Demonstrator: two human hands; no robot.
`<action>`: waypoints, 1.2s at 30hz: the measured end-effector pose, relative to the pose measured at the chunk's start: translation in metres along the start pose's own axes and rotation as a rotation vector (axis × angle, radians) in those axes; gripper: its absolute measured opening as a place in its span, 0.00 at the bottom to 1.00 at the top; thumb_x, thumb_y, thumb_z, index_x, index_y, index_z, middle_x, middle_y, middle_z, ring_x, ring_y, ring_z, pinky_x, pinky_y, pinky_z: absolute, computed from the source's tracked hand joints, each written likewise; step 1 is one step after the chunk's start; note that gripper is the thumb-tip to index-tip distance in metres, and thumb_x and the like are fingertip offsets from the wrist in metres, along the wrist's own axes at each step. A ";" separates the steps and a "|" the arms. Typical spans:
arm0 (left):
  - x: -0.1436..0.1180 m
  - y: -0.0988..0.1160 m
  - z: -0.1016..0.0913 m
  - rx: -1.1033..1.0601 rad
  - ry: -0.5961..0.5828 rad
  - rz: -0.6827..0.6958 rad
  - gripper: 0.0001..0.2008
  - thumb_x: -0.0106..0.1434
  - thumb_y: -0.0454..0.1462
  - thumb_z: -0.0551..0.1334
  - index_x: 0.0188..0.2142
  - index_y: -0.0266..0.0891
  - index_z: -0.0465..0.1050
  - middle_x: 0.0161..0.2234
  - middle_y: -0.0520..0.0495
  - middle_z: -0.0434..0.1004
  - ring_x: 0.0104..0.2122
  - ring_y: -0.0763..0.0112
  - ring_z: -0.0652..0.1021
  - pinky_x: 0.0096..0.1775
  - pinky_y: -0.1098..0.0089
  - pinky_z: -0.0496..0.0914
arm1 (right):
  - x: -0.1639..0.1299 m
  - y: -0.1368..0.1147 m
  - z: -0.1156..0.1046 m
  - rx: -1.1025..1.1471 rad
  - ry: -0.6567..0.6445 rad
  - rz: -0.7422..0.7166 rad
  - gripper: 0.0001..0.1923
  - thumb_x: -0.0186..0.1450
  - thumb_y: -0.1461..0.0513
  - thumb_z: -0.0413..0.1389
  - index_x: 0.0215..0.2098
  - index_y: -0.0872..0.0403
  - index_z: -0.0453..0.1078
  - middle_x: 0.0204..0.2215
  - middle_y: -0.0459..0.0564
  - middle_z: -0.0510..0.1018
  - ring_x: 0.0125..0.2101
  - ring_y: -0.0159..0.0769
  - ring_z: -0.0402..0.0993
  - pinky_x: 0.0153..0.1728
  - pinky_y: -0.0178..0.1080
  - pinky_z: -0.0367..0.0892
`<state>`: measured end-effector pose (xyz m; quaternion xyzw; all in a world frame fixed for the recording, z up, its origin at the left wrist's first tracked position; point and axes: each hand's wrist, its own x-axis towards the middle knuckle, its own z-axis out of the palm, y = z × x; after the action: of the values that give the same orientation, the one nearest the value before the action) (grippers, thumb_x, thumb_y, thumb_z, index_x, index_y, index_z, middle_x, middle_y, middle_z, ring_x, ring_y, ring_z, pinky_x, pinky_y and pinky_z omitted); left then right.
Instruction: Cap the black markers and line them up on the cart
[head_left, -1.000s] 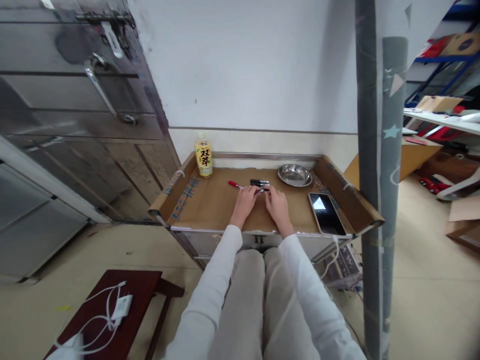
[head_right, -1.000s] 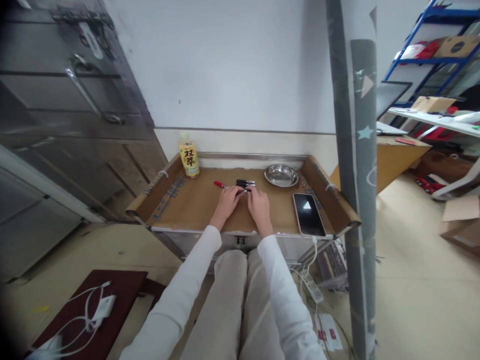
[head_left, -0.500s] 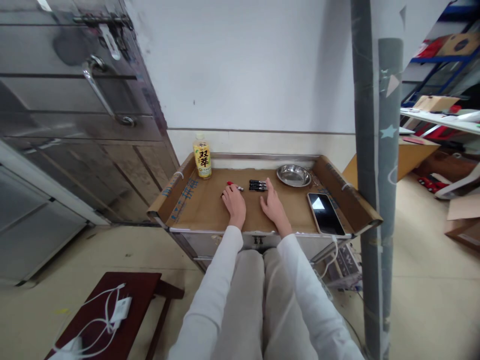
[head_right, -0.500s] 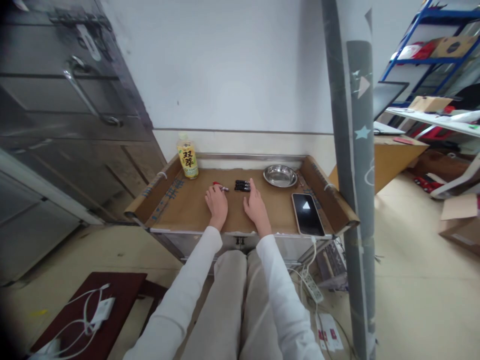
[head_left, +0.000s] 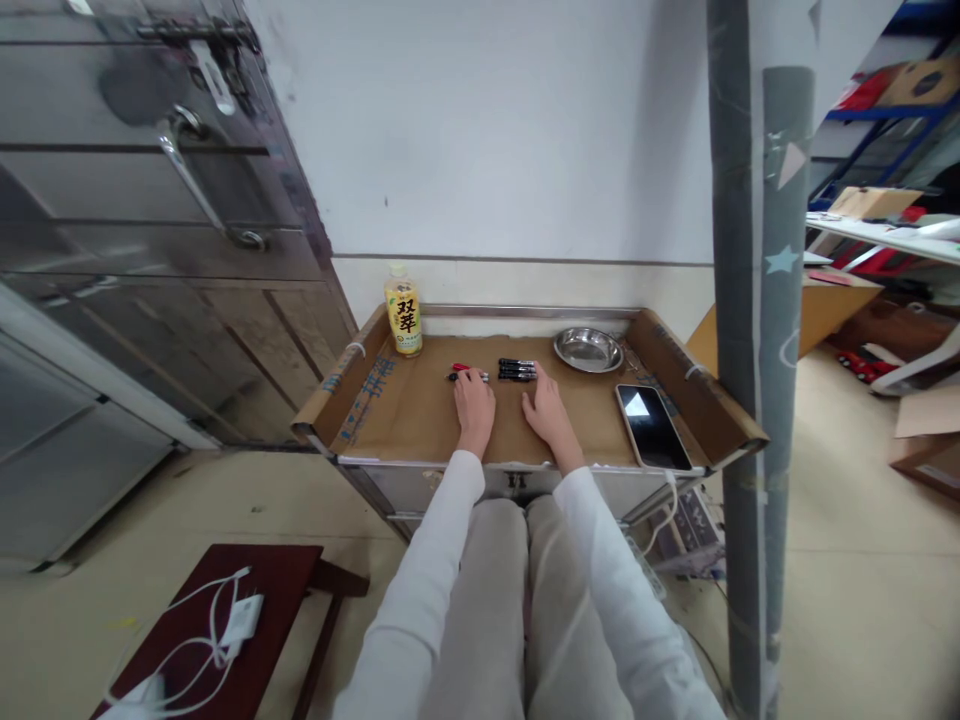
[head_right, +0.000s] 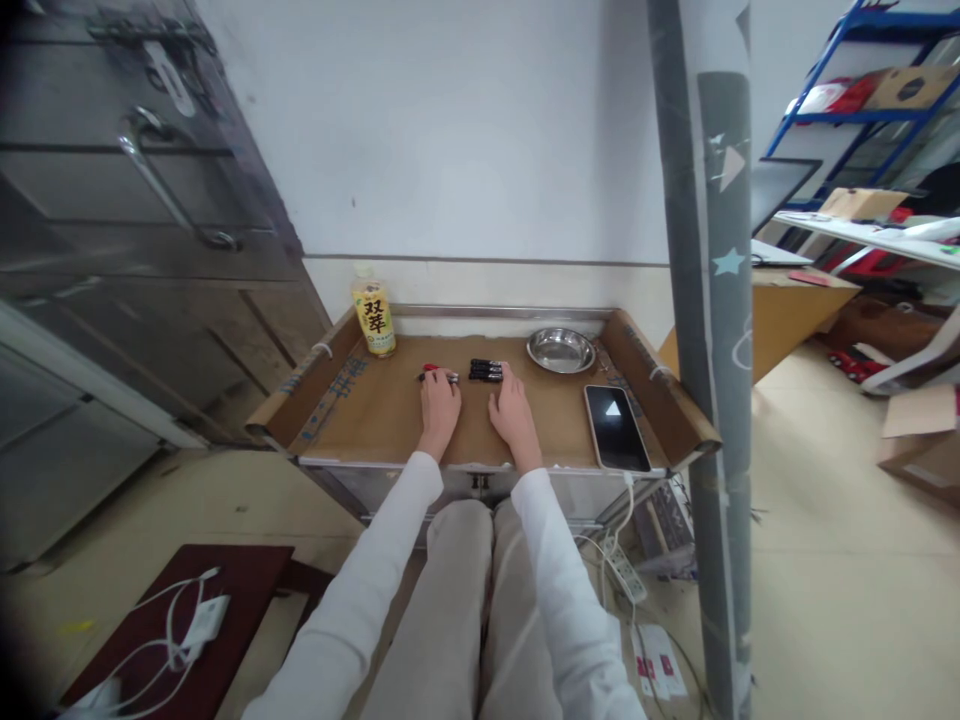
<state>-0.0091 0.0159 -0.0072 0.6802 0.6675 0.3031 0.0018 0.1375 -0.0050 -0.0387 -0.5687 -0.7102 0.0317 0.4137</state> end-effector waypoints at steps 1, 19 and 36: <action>0.001 -0.001 0.001 -0.016 0.000 0.007 0.10 0.65 0.28 0.55 0.46 0.33 0.66 0.47 0.35 0.70 0.46 0.58 0.73 0.48 0.61 0.66 | 0.000 0.000 0.000 -0.004 0.001 -0.001 0.34 0.65 0.65 0.45 0.68 0.64 0.44 0.62 0.67 0.61 0.62 0.48 0.57 0.62 0.55 0.57; 0.002 -0.001 0.001 -0.120 -0.021 0.062 0.13 0.63 0.26 0.54 0.46 0.33 0.67 0.48 0.36 0.72 0.50 0.57 0.74 0.52 0.61 0.67 | 0.001 0.004 0.003 -0.142 0.048 -0.021 0.22 0.65 0.66 0.46 0.57 0.62 0.63 0.56 0.66 0.67 0.58 0.49 0.60 0.57 0.54 0.60; 0.002 0.001 -0.004 -0.124 -0.029 0.090 0.09 0.63 0.27 0.53 0.41 0.37 0.67 0.47 0.39 0.72 0.47 0.61 0.74 0.49 0.63 0.67 | 0.000 -0.004 -0.003 -0.304 0.029 0.030 0.20 0.66 0.66 0.46 0.53 0.55 0.70 0.52 0.61 0.68 0.50 0.47 0.63 0.50 0.48 0.61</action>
<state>-0.0096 0.0161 -0.0029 0.7126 0.6160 0.3335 0.0399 0.1363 -0.0078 -0.0351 -0.6358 -0.6920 -0.0783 0.3327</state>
